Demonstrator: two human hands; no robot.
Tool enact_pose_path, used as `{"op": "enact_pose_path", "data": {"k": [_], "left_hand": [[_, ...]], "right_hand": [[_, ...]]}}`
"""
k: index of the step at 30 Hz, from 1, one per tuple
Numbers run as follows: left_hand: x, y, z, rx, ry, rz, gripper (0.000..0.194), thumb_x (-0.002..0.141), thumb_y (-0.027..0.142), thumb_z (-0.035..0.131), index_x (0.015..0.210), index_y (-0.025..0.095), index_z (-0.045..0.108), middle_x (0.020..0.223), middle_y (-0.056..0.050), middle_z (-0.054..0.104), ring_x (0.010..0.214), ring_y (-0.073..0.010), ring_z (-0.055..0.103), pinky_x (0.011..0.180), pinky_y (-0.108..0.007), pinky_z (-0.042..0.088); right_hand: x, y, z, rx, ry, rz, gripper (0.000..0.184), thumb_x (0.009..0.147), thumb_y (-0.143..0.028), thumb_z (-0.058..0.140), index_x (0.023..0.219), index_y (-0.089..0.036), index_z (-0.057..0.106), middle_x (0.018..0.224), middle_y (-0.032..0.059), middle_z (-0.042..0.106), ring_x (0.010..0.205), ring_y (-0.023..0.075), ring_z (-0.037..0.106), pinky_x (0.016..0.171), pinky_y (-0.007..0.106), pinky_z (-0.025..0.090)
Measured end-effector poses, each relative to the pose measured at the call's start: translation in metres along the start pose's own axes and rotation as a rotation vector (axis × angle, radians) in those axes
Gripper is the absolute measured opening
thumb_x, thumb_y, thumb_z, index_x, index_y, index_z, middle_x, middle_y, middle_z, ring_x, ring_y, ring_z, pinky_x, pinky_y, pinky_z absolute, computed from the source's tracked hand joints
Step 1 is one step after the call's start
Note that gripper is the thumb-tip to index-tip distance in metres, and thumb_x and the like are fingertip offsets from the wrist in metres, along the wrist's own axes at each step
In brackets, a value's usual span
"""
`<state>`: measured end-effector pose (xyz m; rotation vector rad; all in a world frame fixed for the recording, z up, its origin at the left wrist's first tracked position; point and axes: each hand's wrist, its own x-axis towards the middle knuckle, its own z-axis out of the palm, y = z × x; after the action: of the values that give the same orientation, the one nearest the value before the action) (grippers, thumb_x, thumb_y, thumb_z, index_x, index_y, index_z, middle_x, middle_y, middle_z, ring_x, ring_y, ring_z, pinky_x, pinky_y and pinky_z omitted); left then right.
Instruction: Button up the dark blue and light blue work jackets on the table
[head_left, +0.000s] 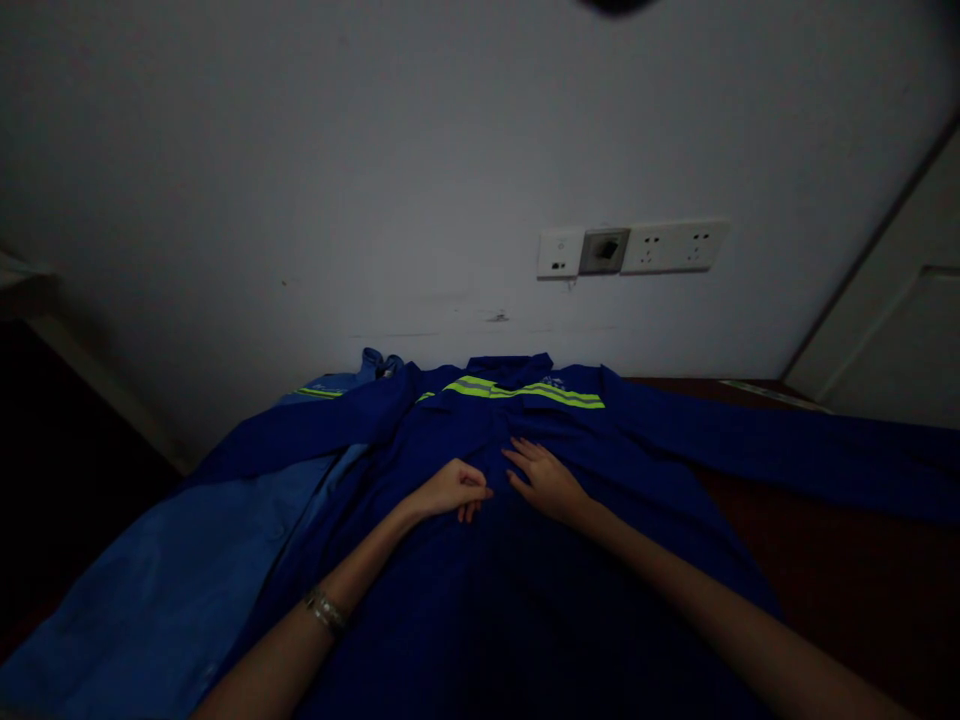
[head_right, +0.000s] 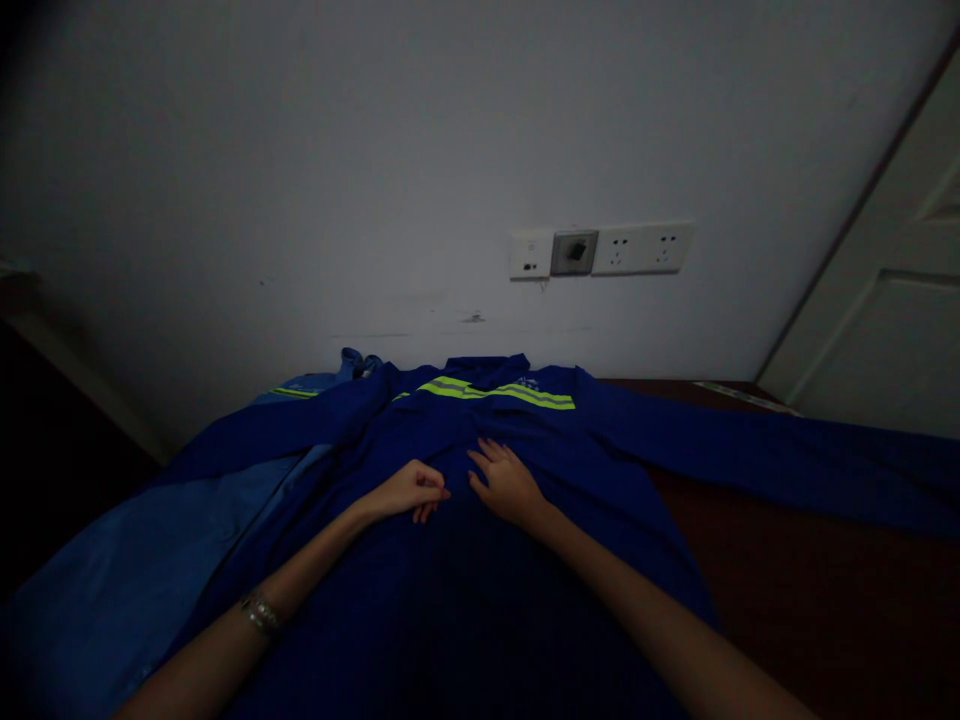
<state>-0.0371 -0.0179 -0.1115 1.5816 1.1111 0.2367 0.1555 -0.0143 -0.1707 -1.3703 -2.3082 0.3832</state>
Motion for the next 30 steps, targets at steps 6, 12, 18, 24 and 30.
{"op": "enact_pose_path", "data": {"k": [6,12,18,24,30], "left_hand": [[0.001,-0.001,0.000,-0.004,0.004,-0.020,0.028,0.070,0.034,0.057,0.053,0.013,0.049,0.041,0.003,0.052,0.032,-0.0062,0.045,0.033,-0.016,0.031],[0.002,0.000,-0.003,-0.043,0.019,-0.041,0.030,0.070,0.037,0.058,0.055,0.012,0.051,0.039,0.003,0.051,0.029,-0.0052,0.041,0.031,-0.016,0.027],[0.004,0.002,-0.002,-0.174,0.115,0.000,0.033,0.069,0.044,0.057,0.059,0.013,0.049,0.038,0.005,0.047,0.028,-0.0053,0.038,0.029,-0.016,0.019],[0.006,0.002,0.001,-0.190,0.187,0.004,0.035,0.069,0.046,0.057,0.059,0.013,0.050,0.037,0.005,0.045,0.027,-0.0046,0.036,0.030,-0.016,0.019],[0.008,0.000,0.006,-0.192,0.213,-0.025,0.033,0.072,0.043,0.055,0.059,0.012,0.051,0.038,0.004,0.047,0.027,-0.0034,0.034,0.031,-0.016,0.021]], "right_hand": [[-0.001,0.001,-0.001,0.072,0.047,-0.005,0.041,0.083,-0.029,0.043,0.119,-0.013,0.052,0.130,0.0142,0.045,0.123,0.0234,0.036,0.101,0.040,0.026],[-0.006,-0.022,-0.036,0.160,0.162,0.001,0.016,0.074,-0.016,0.050,0.086,-0.015,0.059,0.088,0.0080,0.062,0.087,0.0183,0.055,0.077,0.030,0.042],[-0.018,-0.058,-0.048,0.492,-0.249,-0.105,0.011,0.072,-0.024,0.057,0.080,-0.016,0.059,0.062,-0.0021,0.060,0.053,0.0085,0.054,0.048,0.018,0.036],[-0.016,-0.072,-0.029,0.492,-0.152,-0.061,0.018,0.068,-0.029,0.064,0.081,-0.017,0.061,0.069,-0.0006,0.062,0.060,0.0103,0.056,0.052,0.019,0.037],[-0.014,-0.075,-0.018,0.491,-0.085,-0.066,0.011,0.069,-0.019,0.062,0.080,-0.017,0.061,0.071,-0.0004,0.063,0.062,0.0101,0.056,0.057,0.020,0.039]]}}
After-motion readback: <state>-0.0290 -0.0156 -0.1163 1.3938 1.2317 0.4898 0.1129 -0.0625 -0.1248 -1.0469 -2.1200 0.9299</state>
